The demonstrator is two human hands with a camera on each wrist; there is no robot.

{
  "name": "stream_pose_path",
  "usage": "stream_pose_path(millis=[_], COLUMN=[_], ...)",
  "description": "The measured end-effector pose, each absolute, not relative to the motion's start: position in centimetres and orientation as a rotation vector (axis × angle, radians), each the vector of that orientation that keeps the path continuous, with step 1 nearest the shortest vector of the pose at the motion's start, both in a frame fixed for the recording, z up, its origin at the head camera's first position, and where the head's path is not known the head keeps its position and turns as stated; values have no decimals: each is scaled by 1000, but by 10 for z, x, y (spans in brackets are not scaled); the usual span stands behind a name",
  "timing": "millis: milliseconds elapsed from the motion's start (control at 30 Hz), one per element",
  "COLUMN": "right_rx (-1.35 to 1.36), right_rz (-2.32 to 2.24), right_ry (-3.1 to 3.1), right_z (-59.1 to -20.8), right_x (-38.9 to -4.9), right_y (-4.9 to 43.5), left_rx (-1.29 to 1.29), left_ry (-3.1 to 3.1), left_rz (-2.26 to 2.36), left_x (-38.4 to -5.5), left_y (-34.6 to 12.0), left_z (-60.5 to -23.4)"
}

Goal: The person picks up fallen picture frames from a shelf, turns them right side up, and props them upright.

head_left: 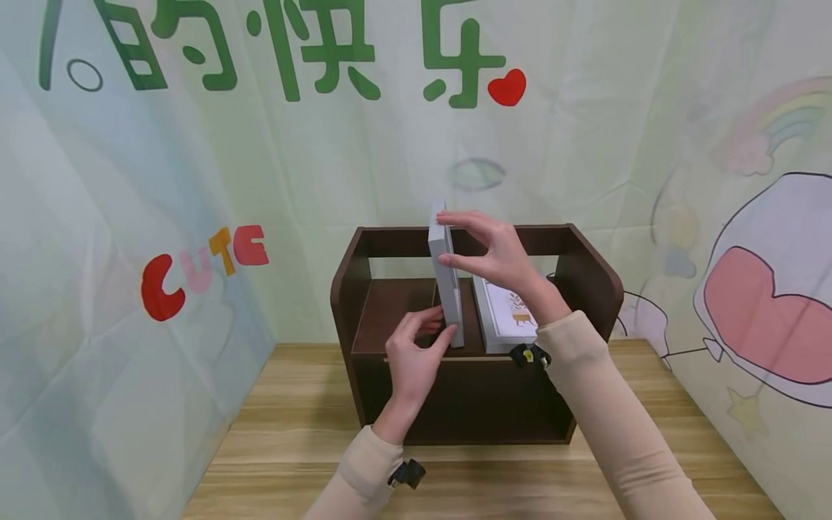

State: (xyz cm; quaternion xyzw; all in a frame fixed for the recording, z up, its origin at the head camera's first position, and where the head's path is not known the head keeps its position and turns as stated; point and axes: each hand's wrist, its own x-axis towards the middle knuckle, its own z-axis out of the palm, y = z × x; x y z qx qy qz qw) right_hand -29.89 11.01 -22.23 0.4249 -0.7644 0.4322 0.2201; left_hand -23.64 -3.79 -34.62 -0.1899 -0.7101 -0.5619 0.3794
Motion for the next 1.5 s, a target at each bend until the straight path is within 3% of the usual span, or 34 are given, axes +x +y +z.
stream_pose_path(millis=[267, 633, 1167, 1500], right_rx=[1178, 1160, 1178, 1197], right_rz=[1227, 1210, 1255, 1272], right_ry=[-2107, -2118, -2095, -2068], right_z=[-224, -224, -227, -240], right_x=[-300, -301, -302, -325], right_y=[109, 110, 108, 110], left_rx=[-491, -400, -326, -328], left_ry=[-1811, -1767, -1869, -1870], left_rz=[-1437, -1388, -1344, -1334], left_x=[-238, -269, -273, -274], left_y=[-40, -53, -52, -54], left_z=[-346, -376, -380, -378])
